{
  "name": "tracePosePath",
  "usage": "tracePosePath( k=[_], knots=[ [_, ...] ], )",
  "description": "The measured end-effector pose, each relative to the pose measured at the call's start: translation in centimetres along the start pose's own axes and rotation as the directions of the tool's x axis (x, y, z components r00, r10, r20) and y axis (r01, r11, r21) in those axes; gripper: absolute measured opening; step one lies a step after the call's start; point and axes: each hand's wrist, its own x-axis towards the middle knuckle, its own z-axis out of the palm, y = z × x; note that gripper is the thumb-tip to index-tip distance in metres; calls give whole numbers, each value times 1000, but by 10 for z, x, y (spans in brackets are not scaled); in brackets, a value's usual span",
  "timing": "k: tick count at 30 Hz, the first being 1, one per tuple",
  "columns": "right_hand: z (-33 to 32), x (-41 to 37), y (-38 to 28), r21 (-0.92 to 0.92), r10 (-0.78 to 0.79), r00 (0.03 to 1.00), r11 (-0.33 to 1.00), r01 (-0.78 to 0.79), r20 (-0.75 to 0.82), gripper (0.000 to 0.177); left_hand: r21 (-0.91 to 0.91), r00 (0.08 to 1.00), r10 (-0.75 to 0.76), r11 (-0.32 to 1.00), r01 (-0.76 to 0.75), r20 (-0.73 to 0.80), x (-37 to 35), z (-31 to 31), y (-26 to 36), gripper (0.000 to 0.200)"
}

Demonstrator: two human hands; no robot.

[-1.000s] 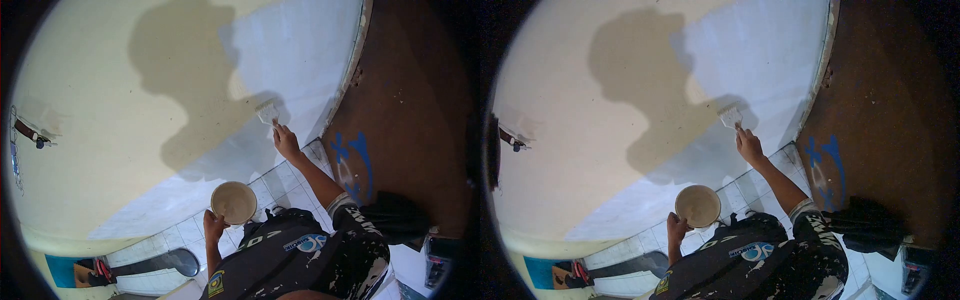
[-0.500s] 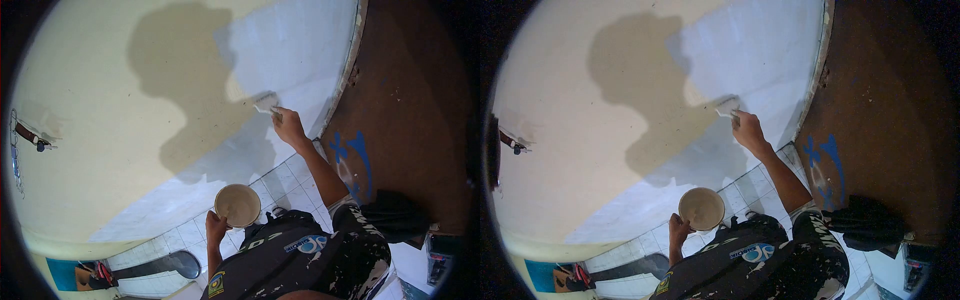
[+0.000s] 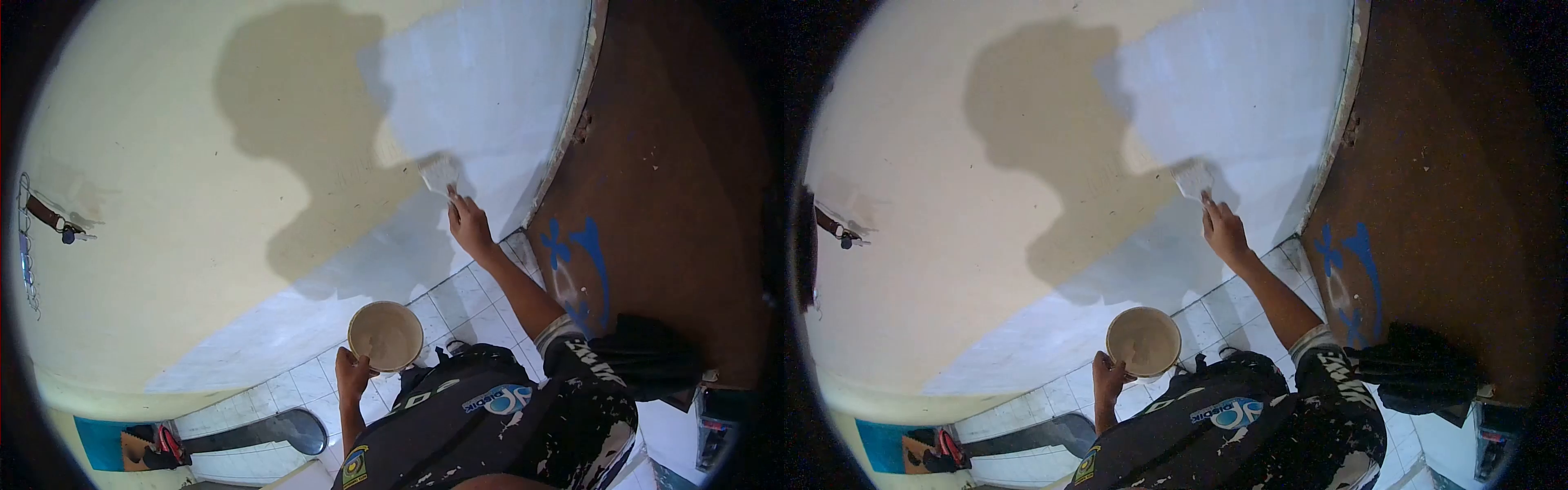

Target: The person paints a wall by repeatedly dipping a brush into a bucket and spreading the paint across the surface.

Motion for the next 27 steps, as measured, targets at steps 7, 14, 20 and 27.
tracePosePath(
  k=[7,14,20,27],
  knots=[
    [-2,-55,41,-144,318,903,947,-287,288,32,46,998,-38,998,36,46,-4,-2,26,27],
    [-41,30,22,-13,198,960,980,-199,196,25,-86,995,-86,992,91,56,-10,-1,28,26],
    [-128,91,-45,252,150,983,952,-172,104,27,75,999,-29,997,30,-23,2,-6,-12,27],
    [-132,129,-74,278,-3,981,959,58,-195,34,45,996,-94,995,93,8,6,-8,2,27]
  ],
)
